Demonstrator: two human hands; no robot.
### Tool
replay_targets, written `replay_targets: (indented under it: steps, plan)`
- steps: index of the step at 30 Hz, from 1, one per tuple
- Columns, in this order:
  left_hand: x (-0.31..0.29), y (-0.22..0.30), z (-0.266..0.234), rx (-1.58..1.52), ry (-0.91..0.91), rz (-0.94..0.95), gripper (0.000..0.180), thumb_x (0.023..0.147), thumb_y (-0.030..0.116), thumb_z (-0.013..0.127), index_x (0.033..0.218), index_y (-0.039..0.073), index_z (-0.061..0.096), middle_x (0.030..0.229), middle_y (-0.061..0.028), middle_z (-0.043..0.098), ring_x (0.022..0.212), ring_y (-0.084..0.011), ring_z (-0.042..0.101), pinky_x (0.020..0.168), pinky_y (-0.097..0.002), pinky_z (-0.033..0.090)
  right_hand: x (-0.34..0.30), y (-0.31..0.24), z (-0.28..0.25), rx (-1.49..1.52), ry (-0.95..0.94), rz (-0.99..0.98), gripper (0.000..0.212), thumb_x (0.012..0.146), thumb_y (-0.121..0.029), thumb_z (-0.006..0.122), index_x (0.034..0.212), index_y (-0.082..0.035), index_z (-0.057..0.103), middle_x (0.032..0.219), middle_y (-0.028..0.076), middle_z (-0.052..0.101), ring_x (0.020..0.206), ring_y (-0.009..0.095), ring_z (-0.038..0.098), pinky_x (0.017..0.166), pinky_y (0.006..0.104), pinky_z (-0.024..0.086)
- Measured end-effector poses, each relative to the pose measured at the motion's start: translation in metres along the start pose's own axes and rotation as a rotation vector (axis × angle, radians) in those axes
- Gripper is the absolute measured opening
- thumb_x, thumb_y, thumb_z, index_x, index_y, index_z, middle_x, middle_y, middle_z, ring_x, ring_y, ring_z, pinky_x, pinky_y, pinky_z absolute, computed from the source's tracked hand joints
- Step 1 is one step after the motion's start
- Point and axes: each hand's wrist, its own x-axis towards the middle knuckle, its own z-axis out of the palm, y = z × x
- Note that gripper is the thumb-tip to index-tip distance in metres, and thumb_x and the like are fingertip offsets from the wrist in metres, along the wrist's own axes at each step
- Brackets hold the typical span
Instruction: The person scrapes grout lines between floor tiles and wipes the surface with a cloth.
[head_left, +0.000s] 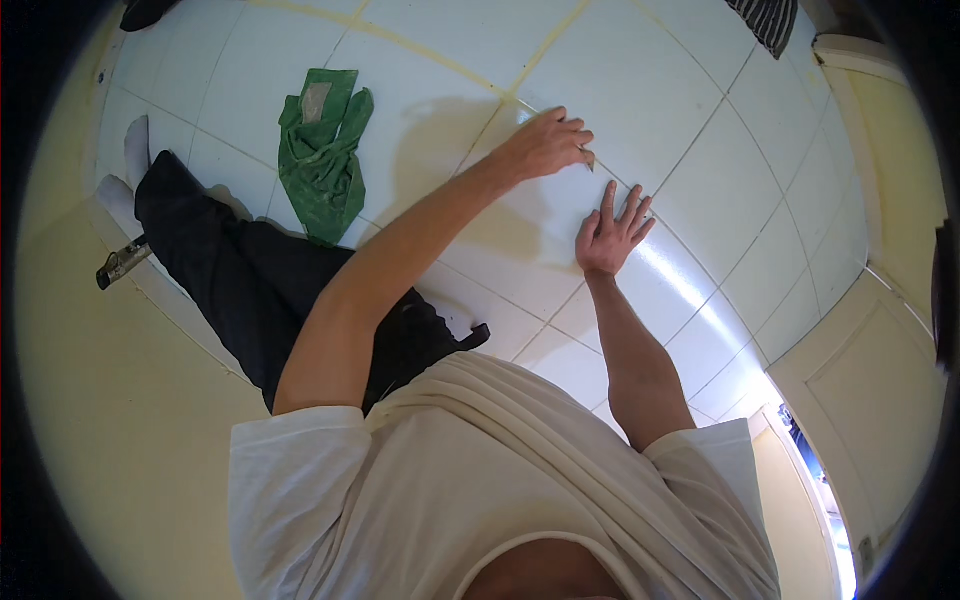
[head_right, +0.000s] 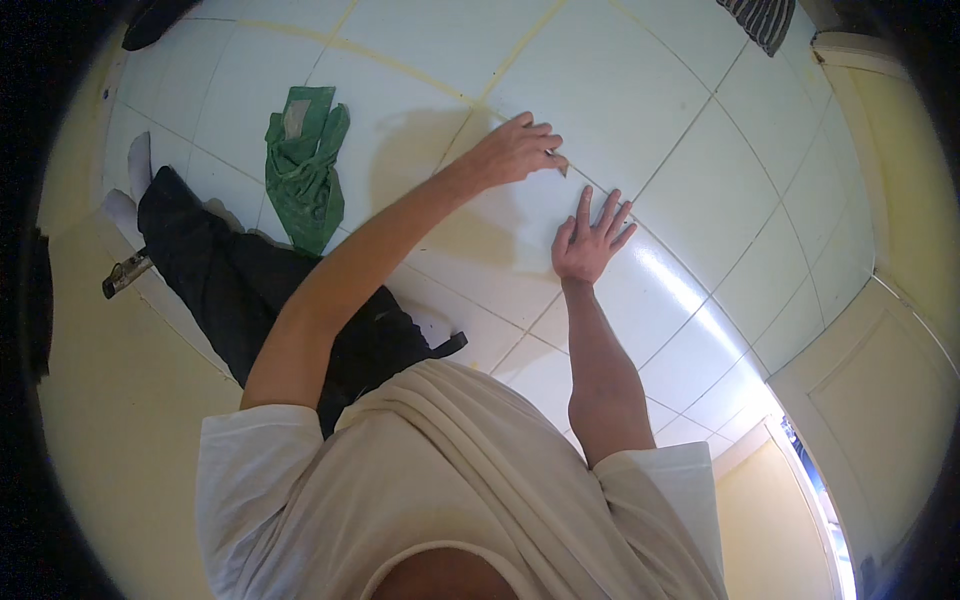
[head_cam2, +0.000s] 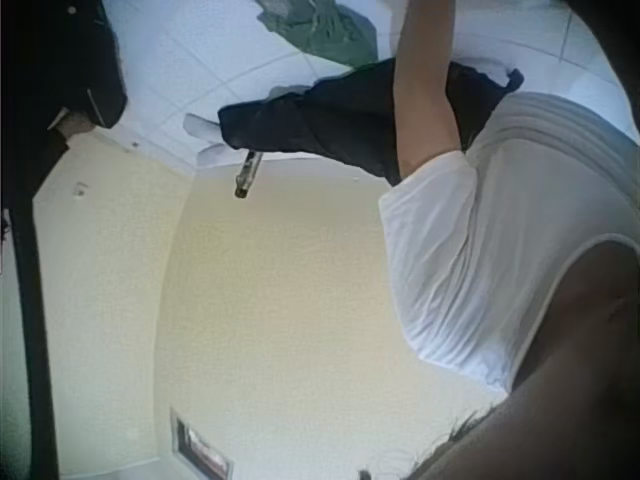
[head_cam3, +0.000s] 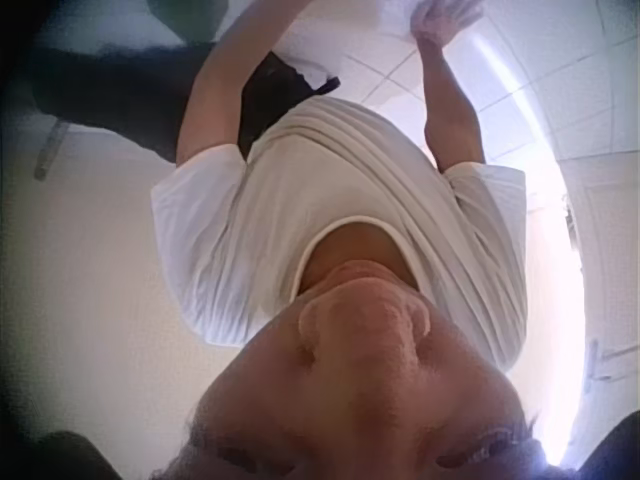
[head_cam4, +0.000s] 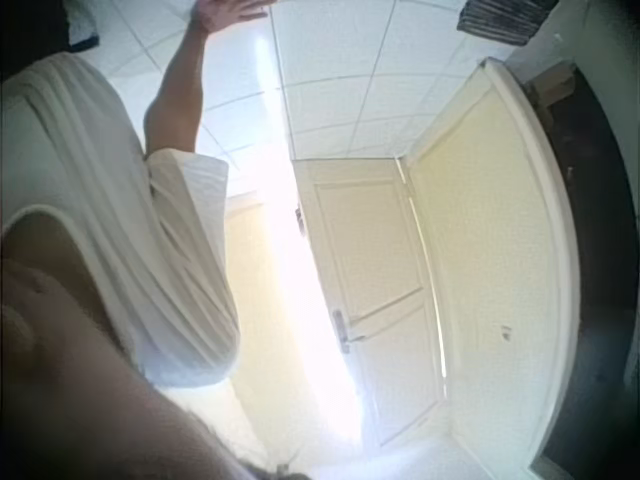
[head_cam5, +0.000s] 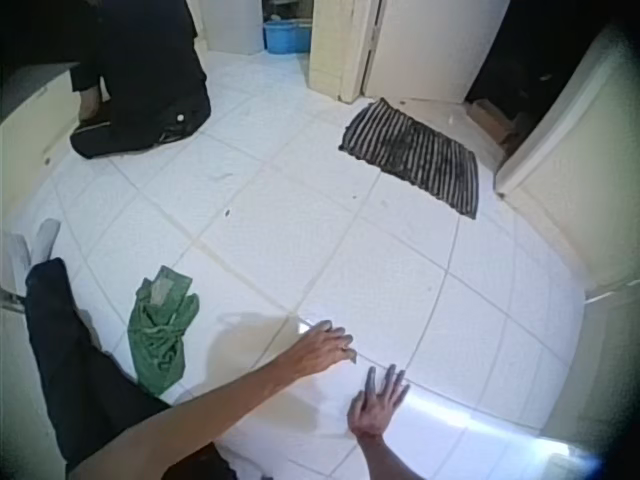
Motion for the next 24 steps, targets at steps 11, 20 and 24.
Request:
replay_targets:
  steps: [11,20,24]
  plan:
    - [-0.016,-0.001,-0.014,-0.042,-0.055,-0.216,0.04,0.087,0.006,0.066,0.12,0.026,0.074,0.106,0.0045,0.069,0.105,-0.0174,0.065,0.087,-0.0373,0.05,0.001,0.002,-0.002,0.001,-0.036,0.009,0.064,0.098,-0.03,0.046,0.161,-0.024,0.042,0.172,0.02,0.019,0.159,0.046,0.009,0.124,0.0686,0.002]
    - [-0.018,0.019,-0.019,0.074,0.011,-0.325,0.034,0.087,0.011,0.067,0.119,0.02,0.073,0.1,0.0007,0.071,0.095,-0.0196,0.071,0.074,-0.0372,0.055,0.0,0.003,0.002,-0.001,0.011,0.007,0.061,0.098,-0.027,0.047,0.158,-0.022,0.047,0.171,0.019,0.023,0.159,0.045,0.013,0.125,0.0664,0.003]
    - [-0.033,-0.012,-0.036,-0.091,-0.101,-0.519,0.037,0.088,0.01,0.063,0.123,0.019,0.072,0.096,-0.0046,0.072,0.081,-0.0244,0.074,0.065,-0.0403,0.057,0.001,0.001,0.0,0.005,0.011,-0.003,0.06,0.098,-0.027,0.047,0.158,-0.022,0.048,0.171,0.02,0.024,0.159,0.045,0.014,0.125,0.0666,0.004]
